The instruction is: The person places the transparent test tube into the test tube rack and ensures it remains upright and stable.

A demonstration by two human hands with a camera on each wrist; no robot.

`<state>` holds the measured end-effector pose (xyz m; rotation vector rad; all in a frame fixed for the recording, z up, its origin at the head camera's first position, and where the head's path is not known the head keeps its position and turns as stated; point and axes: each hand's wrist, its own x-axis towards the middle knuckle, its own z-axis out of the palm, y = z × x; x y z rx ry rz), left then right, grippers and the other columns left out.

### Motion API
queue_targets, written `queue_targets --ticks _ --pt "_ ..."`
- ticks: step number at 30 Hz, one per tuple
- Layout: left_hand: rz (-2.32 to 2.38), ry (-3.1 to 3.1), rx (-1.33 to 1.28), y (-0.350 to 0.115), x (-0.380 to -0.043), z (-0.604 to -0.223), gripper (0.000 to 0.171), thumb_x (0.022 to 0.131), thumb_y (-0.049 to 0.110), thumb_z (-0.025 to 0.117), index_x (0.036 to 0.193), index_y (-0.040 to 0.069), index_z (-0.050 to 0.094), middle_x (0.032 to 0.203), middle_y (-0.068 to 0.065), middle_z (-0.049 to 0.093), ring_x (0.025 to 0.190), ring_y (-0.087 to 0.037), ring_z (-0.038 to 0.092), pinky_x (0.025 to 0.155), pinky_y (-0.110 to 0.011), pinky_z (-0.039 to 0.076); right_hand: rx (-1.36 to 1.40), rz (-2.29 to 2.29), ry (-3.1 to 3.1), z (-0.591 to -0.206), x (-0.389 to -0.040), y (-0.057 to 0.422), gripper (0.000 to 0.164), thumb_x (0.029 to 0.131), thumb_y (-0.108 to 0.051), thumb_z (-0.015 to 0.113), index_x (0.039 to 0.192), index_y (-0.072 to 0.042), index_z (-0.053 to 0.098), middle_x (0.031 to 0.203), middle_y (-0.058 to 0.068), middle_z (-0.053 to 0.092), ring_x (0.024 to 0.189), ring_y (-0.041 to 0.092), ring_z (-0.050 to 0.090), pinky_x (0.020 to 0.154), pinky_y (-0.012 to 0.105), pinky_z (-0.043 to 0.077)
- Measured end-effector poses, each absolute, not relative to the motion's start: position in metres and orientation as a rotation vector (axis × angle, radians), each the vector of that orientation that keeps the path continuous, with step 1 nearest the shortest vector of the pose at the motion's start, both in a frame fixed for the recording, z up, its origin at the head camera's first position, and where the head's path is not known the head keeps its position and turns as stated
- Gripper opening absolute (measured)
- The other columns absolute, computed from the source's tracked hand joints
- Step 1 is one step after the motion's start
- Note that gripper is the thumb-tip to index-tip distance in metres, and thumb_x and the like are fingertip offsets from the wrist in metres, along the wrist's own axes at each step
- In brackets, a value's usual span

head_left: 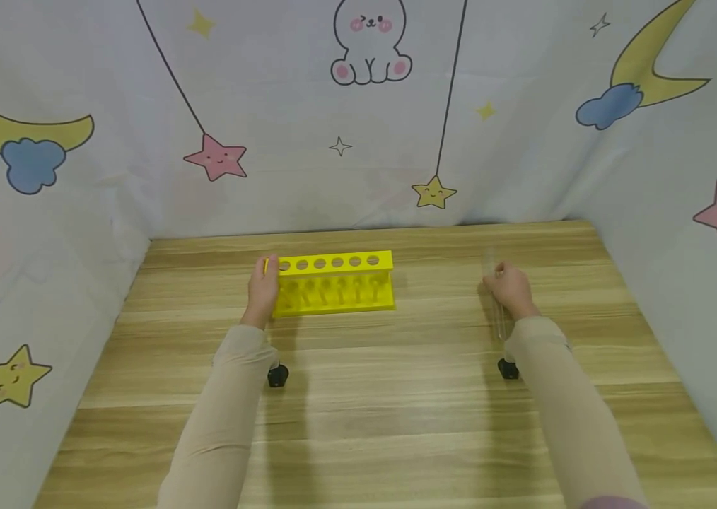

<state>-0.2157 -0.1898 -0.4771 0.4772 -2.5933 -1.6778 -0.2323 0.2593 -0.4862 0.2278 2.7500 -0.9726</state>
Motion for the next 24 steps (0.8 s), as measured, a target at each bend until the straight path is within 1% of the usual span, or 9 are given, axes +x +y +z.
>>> queue_targets --ticks 1,2,5,9,14,17,21,22,24 --pt "-1.686 -2.591 0.478 -0.189 -0.215 -0.476 0.053 0.092 0.051 0.026 0.121 0.009 0.038 0.126 -0.016 0.042 0.113 -0.03 0.038 0.094 -0.045 0.032 0.225 -0.987 2.757 -0.485 -0.232 0.259 0.045 0.088 -0.022 0.046 0.12 0.009 0.038 0.115 0.031 0.047 0.1 0.039 0.049 0.08 0.046 0.044" --pt "-1.695 -2.604 0.493 -0.188 -0.215 -0.473 0.053 0.093 0.049 0.025 0.123 0.007 0.036 0.127 -0.017 0.04 0.115 -0.031 0.036 0.097 -0.045 0.03 0.224 -1.007 2.756 -0.484 -0.232 0.259 0.045 0.088 -0.022 0.046 0.119 0.009 0.038 0.114 0.031 0.048 0.099 0.039 0.049 0.079 0.045 0.044" --pt "-1.703 -2.614 0.503 -0.187 -0.213 -0.469 0.052 0.094 0.047 0.026 0.126 0.007 0.034 0.13 -0.016 0.039 0.118 -0.03 0.036 0.099 -0.045 0.029 0.21 -1.048 2.767 -0.483 -0.234 0.259 0.043 0.088 -0.022 0.048 0.117 0.008 0.039 0.108 0.03 0.051 0.092 0.036 0.052 0.071 0.04 0.046" --pt "-1.676 -2.64 0.523 -0.188 -0.214 -0.469 0.056 0.093 0.05 0.024 0.128 0.008 0.033 0.133 -0.015 0.038 0.12 -0.031 0.035 0.101 -0.045 0.028 0.199 -1.088 2.767 -0.484 -0.236 0.261 0.04 0.088 -0.021 0.049 0.115 0.007 0.04 0.101 0.025 0.053 0.082 0.029 0.054 0.062 0.031 0.046" --pt "-1.667 -2.617 0.515 -0.19 -0.215 -0.475 0.057 0.092 0.052 0.024 0.128 0.009 0.034 0.134 -0.015 0.037 0.121 -0.031 0.035 0.101 -0.045 0.028 0.199 -1.133 2.757 -0.482 -0.235 0.261 0.038 0.088 -0.021 0.049 0.114 0.004 0.039 0.094 0.02 0.054 0.075 0.024 0.054 0.059 0.028 0.046" --pt "-1.67 -2.6 0.502 -0.19 -0.215 -0.477 0.055 0.092 0.051 0.023 0.123 0.008 0.036 0.125 -0.016 0.041 0.113 -0.03 0.038 0.096 -0.043 0.031 0.193 -1.14 2.751 -0.479 -0.235 0.262 0.038 0.088 -0.021 0.048 0.114 0.004 0.039 0.091 0.019 0.054 0.072 0.022 0.054 0.057 0.027 0.045" --pt "-1.649 -2.59 0.498 -0.19 -0.216 -0.48 0.052 0.093 0.051 0.021 0.112 0.006 0.039 0.105 -0.014 0.043 0.097 -0.027 0.038 0.084 -0.038 0.033 0.183 -1.124 2.758 -0.475 -0.234 0.263 0.038 0.088 -0.023 0.047 0.114 0.004 0.039 0.091 0.02 0.054 0.071 0.022 0.054 0.056 0.026 0.045" --pt "-1.643 -2.59 0.498 -0.19 -0.216 -0.48 0.052 0.093 0.051 0.021 0.111 0.006 0.039 0.103 -0.014 0.042 0.096 -0.027 0.038 0.082 -0.038 0.033 0.181 -1.118 2.763 -0.474 -0.234 0.263 0.038 0.088 -0.023 0.047 0.114 0.004 0.04 0.091 0.02 0.054 0.071 0.022 0.054 0.056 0.025 0.044" --pt "-1.638 -2.585 0.498 -0.189 -0.216 -0.481 0.052 0.093 0.05 0.021 0.112 0.006 0.04 0.105 -0.013 0.043 0.097 -0.026 0.038 0.084 -0.038 0.033 0.18 -1.114 2.772 -0.472 -0.233 0.262 0.037 0.088 -0.023 0.047 0.113 0.004 0.04 0.091 0.02 0.055 0.071 0.022 0.054 0.055 0.025 0.044"
